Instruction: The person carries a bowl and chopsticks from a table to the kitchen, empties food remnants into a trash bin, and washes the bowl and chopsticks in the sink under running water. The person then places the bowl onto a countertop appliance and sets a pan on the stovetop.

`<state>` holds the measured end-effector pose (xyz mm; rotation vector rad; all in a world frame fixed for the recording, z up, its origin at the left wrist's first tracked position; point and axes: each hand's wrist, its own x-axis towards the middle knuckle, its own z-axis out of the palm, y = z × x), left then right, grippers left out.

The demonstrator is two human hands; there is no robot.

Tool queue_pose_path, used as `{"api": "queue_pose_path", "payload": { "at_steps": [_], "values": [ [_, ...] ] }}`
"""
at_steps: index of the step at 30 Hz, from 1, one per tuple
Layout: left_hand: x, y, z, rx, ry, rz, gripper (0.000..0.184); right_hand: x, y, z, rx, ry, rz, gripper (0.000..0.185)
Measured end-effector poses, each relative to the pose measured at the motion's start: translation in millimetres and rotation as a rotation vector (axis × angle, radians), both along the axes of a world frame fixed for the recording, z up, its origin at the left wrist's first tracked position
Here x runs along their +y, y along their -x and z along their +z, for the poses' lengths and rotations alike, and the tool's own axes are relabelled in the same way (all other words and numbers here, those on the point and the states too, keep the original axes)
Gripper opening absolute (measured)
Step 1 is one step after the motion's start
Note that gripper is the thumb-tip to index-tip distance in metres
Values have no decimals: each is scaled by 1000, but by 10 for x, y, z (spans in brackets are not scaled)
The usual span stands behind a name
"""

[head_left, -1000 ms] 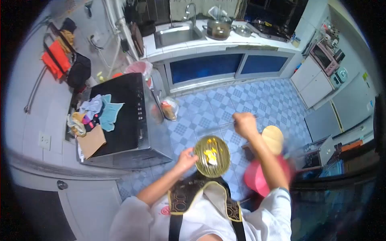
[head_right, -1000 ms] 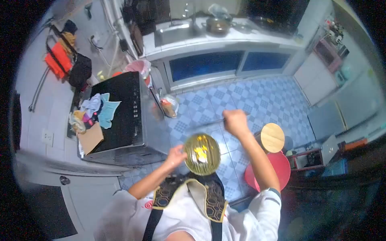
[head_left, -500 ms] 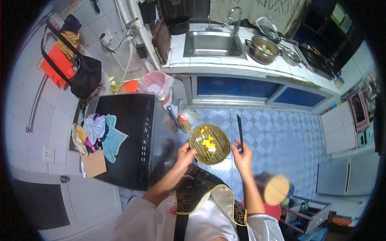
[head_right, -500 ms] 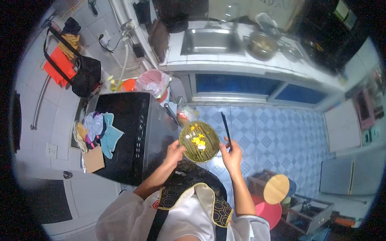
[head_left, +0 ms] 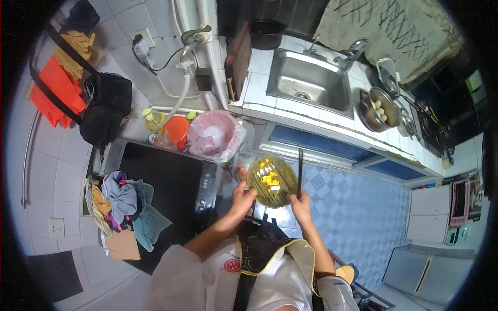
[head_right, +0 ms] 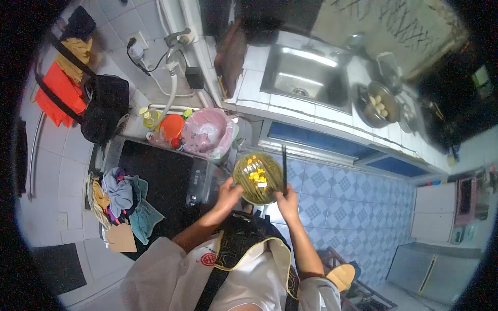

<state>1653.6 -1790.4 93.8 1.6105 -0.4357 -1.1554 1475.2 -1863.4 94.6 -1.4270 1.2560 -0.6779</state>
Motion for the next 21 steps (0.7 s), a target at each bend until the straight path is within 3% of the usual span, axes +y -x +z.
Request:
{"api": "queue_pose_path", "payload": {
  "at_steps": [4, 5, 7, 8, 9, 11, 13, 15, 16, 21],
  "values": [
    [-237, 77, -545, 134, 213, -13, 27, -222, -12, -130, -16, -20, -102, 31],
    [-259, 113, -905, -14, 287, -116, 29, -236, 35, -144, 4, -8, -128, 32],
    [-323, 137, -689, 194, 142, -233, 36, -196, 118, -199, 16, -121, -257, 32],
    [-384, 42, -162, 5, -69, -323, 46, -205, 173, -205, 154, -226, -254, 31],
    [-404, 26, -179, 11, -71, -324, 46, -226, 154, -259, 160, -229, -255, 31],
    [-408, 32, -194, -630, 196, -190, 52, -262, 111, -379, 117, -39, -193, 29],
    [-572, -194, 170, -664, 298, -193, 51, -327, -201, -133, 86, -60, -148, 31],
    [-673, -349, 251, -977, 480, -498, 46, -453, -475, -92, 110, -70, -33, 32],
    [-750, -426, 203, -989, 507, -550, 44, -512, -705, 37, 135, -14, -13, 32],
    [-1181, -1091, 63, -1333, 419, -591, 19, -838, -1459, 231, 285, 55, 170, 26]
  ]
}}
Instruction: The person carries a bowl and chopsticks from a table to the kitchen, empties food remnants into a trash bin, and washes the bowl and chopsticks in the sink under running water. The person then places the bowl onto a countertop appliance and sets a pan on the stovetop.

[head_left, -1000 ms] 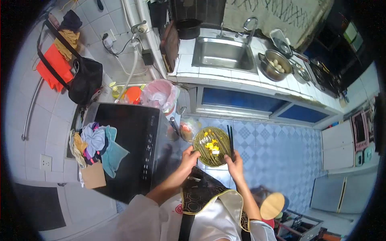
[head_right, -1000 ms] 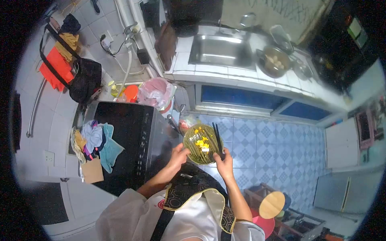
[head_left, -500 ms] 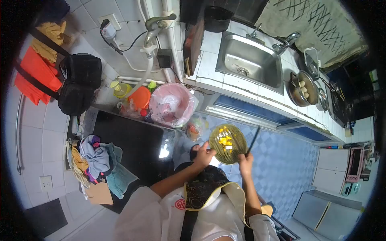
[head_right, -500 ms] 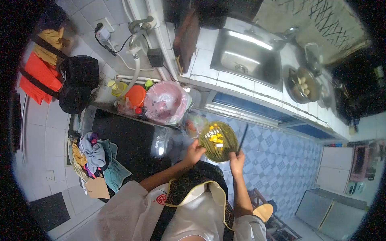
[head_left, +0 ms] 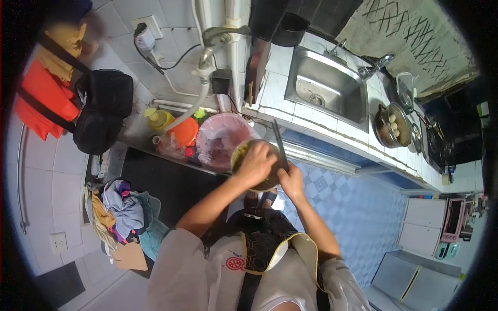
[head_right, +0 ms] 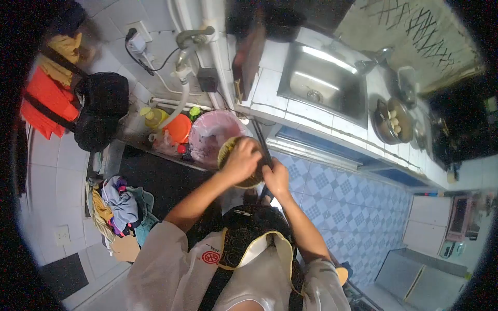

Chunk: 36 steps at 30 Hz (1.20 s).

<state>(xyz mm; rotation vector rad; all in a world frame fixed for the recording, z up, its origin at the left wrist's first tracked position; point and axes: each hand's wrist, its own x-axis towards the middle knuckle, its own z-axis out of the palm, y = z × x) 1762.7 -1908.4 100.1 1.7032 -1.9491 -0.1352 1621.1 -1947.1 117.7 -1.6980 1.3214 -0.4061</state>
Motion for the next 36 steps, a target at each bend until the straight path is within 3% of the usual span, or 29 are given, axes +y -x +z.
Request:
{"api": "queue_pose_path", "payload": {
  "at_steps": [5, 8, 10, 14, 16, 17, 20, 21, 24, 28, 32, 33, 34, 36],
  "values": [
    [-99, -698, -207, -275, 80, 24, 11, -252, -436, 114, 251, 134, 103, 29],
    [-97, -933, -447, -397, 41, 163, 12, -343, -559, 292, 418, 148, 128, 32],
    [-73, -1021, -585, -511, -137, 441, 16, -378, -540, 309, 475, 187, 109, 31],
    [0, -1081, -601, -482, -251, 615, 22, -465, -404, 212, 462, 250, 89, 31],
    [33, -917, -269, -242, -175, 592, 29, -515, -362, 170, 417, 223, 111, 32],
    [17, -807, -82, -147, -230, 514, 44, -519, -360, 184, 409, 227, 106, 32],
    [-5, -573, -265, -65, -50, 377, 53, -471, -400, 211, 338, 200, 130, 31],
    [4, -585, -206, 11, -198, 446, 61, -437, -404, 191, 317, 230, 131, 30],
    [-14, -978, -533, 12, -232, 544, 60, -452, -352, 122, 267, 257, 131, 30],
    [31, -976, -340, -42, -242, 634, 51, -444, -337, 134, 257, 185, 73, 30],
    [-64, -261, -54, 3, -33, 357, 55, -374, -447, 130, 239, 136, 91, 30],
    [-73, -244, -19, -18, 33, 291, 66, -356, -456, 134, 238, 136, 80, 30],
    [-74, -294, -50, -17, 35, 279, 66, -335, -451, 141, 234, 147, 73, 31],
    [-44, -561, -198, -108, -195, 605, 74, -331, -399, 140, 233, 161, 52, 31]
  ]
}}
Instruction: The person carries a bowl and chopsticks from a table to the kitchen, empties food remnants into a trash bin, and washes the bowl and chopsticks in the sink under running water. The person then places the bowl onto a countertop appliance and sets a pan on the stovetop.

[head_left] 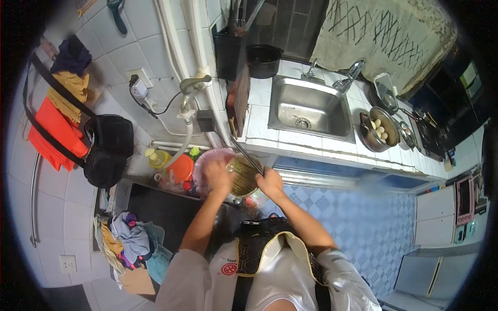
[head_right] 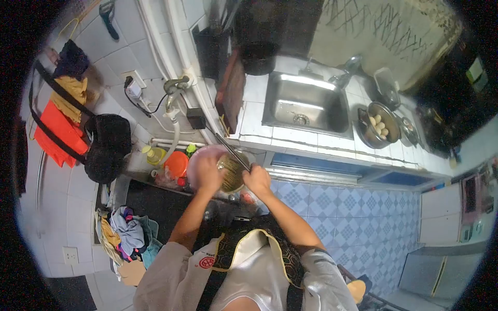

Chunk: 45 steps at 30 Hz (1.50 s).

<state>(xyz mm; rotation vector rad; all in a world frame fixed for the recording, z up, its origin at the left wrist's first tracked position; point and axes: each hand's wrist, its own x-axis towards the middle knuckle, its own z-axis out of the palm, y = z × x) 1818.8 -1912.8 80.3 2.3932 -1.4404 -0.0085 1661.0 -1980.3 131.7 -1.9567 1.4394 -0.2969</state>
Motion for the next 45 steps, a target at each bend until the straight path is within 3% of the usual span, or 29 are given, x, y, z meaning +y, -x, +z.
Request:
{"api": "queue_pose_path", "payload": {
  "at_steps": [1, 3, 6, 8, 10, 12, 13, 15, 16, 18, 19, 21, 22, 24, 26, 28, 29, 30, 32, 34, 36, 37, 40, 44, 45],
  "values": [
    [34, -146, -94, -40, 35, 89, 73, 0, 46, -12, 7, -6, 1, 31],
    [122, -247, -11, -67, -21, 281, 56, -31, 149, -50, 21, -6, -2, 31],
    [155, -466, 127, -19, -129, 381, 46, -115, 295, -163, -11, -1, -19, 31],
    [187, -607, 27, 406, -350, 467, 35, -167, 453, -255, -136, -65, -67, 34],
    [244, -547, -32, 283, -379, 425, 29, -215, 597, -475, -204, 65, -90, 29],
    [307, -399, -109, -106, -193, 358, 29, -263, 723, -521, -721, -245, -210, 25],
    [289, -407, -161, -111, -194, 351, 29, -259, 755, -375, -780, -267, -259, 22],
    [184, -437, -158, -72, -139, 42, 44, -320, 847, -272, -845, -308, -294, 22],
    [66, -373, -119, -76, -142, 29, 44, -377, 893, -262, -904, -347, -318, 23],
    [-193, -112, 20, 852, 18, -62, 52, -527, 950, -339, -938, -350, -336, 22],
    [-327, 118, 194, 850, 11, -72, 52, -609, 966, -365, -969, -350, -340, 22],
    [-659, 596, 521, 1580, 269, -129, 47, -785, 976, -365, -991, -315, -349, 22],
    [-840, 712, 533, 1582, 255, -154, 47, -892, 988, -320, -1009, -278, -351, 22],
    [-1234, 978, 522, 1904, 329, -184, 37, -1153, 1096, -224, -931, -356, -400, 24],
    [-1656, 1071, 428, 1935, 295, -275, 36, -1515, 1222, -474, -978, -247, -324, 26],
    [-2064, 1223, 216, 2059, 300, -170, 35, -1930, 1492, -268, -752, -249, -191, 30],
    [-2270, 1326, 187, 2113, 325, 3, 33, -2164, 1593, -304, -699, -259, -222, 32],
    [-2484, 1430, 145, 2113, 318, -10, 33, -2401, 1731, -274, -703, -249, -229, 32],
    [-2873, 1597, -43, 2035, 313, 209, 33, -2868, 2066, -182, -809, -183, -434, 28],
    [-3189, 1703, -277, 1940, 212, 217, 34, -3430, 2406, -142, -999, -240, -557, 19],
    [-3539, 1824, -469, 2068, 263, 299, 34, -4131, 2645, -89, -959, -39, -556, 22],
    [-3709, 1927, -397, 2017, 202, 426, 34, -4458, 2742, 23, -988, -69, -535, 24],
    [-4067, 2151, -344, 1952, 268, 340, 41, -5457, 2839, 130, -899, -69, -536, 25],
    [-4529, 2163, -407, 1957, 186, 567, 43, -6817, 2710, -434, -828, 65, -516, 26],
    [-4633, 2136, -454, 1943, 175, 616, 43, -7141, 2672, -670, -680, 225, -503, 26]
  ]
}}
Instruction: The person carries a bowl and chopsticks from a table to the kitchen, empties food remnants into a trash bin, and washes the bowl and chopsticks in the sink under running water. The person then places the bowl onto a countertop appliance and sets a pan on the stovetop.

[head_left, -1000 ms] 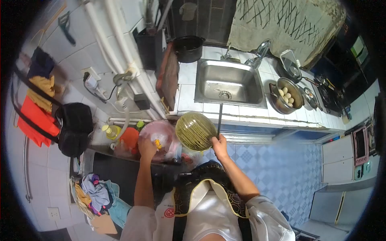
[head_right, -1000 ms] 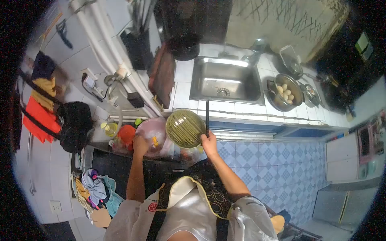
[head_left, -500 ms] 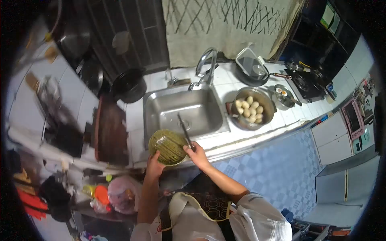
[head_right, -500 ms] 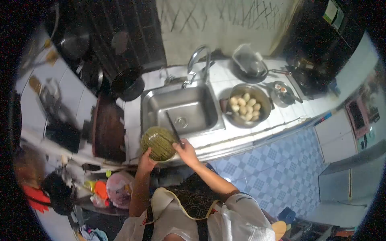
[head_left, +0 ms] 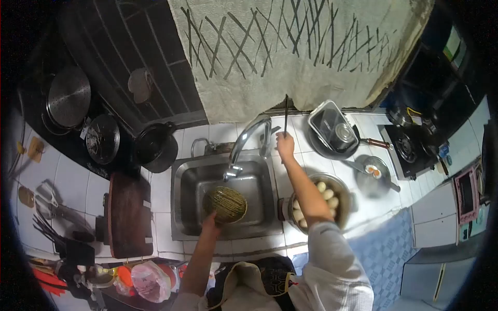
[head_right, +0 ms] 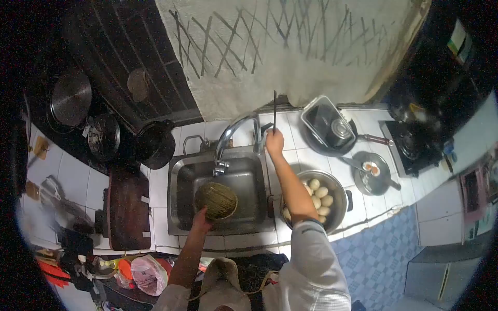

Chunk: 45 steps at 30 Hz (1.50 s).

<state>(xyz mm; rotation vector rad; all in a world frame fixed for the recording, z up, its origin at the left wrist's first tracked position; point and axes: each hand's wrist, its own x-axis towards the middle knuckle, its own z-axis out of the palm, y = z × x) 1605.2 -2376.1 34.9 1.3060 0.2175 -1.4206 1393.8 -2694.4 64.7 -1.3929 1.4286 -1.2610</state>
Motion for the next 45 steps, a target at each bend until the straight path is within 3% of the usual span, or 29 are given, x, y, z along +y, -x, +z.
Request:
{"api": "queue_pose_path", "payload": {
  "at_steps": [1, 4, 7, 10, 13, 15, 17, 18, 19, 20, 21, 22, 24, 27, 29, 30, 32, 35, 37, 39, 40, 43, 44, 45],
  "values": [
    [-86, -29, -30, 0, -42, 12, 44, -244, -21, -127, 179, 105, -49, 27],
    [-294, -106, -18, -53, -46, -33, 46, -617, -74, -201, 371, 172, -11, 26],
    [-509, -201, -354, 29, 52, 93, 47, -647, -123, -9, 214, -60, -5, 27],
    [-696, -281, -656, 57, -57, 99, 47, -778, -114, -207, 166, -48, 89, 30],
    [-869, -305, -739, -36, -64, -85, 47, -741, -138, -363, 111, -42, -28, 32],
    [-945, -373, -957, -47, -70, -112, 46, -341, -194, -230, -24, -67, -245, 31],
    [-1050, -364, -941, 22, 113, -268, 43, 393, -291, 27, -63, -23, -358, 30],
    [-1131, -130, -421, -107, -67, -119, 41, 813, -338, 148, -95, -73, -362, 30],
    [-1174, -102, -428, -102, -69, -146, 41, 1252, -359, 401, -178, -167, -288, 27],
    [-1201, -115, -439, -99, -30, -164, 39, 1573, -436, 238, -171, -62, -314, 26],
    [-1202, -159, -454, -95, 7, -176, 38, 1912, -456, 65, -104, -128, -253, 24],
    [-1137, -388, -912, -23, 203, -295, 36, 2266, -458, -49, -177, -213, -163, 23],
    [-1175, -547, -1221, 3, 151, -266, 32, 2673, -384, -233, -252, -300, -84, 22],
    [-1180, -396, -904, -14, 55, -172, 26, 2848, -141, -450, -88, -478, -17, 30],
    [-1187, -352, -753, -67, -92, -176, 24, 2832, 15, -472, -13, -278, -23, 32],
    [-1188, -380, -793, -67, -88, -177, 24, 2827, 95, -148, 25, -396, 40, 32],
    [-1178, -502, -939, -158, -134, -349, 22, 2831, 164, -178, 56, -431, 39, 32],
    [-1188, -373, -915, 20, -30, -146, 22, 2849, 219, -395, 132, -384, -7, 28],
    [-1147, -478, -1091, 66, 89, -165, 25, 2795, 345, -402, 163, -394, 9, 32],
    [-1209, -473, -1114, -112, -178, -352, 28, 2745, 418, -268, 246, -343, -27, 26],
    [-1199, -409, -1068, -110, -165, -247, 32, 2705, 458, -252, 245, -377, -21, 25],
    [-1176, -292, -951, -136, -110, -259, 38, 2596, 487, -231, 293, -483, -3, 27],
    [-1213, -240, -957, -136, -113, -252, 38, 2573, 469, -294, 449, -497, 82, 28],
    [-1264, -188, -978, -320, -200, -295, 37, 2550, 451, -332, 606, -508, 167, 29]
  ]
}}
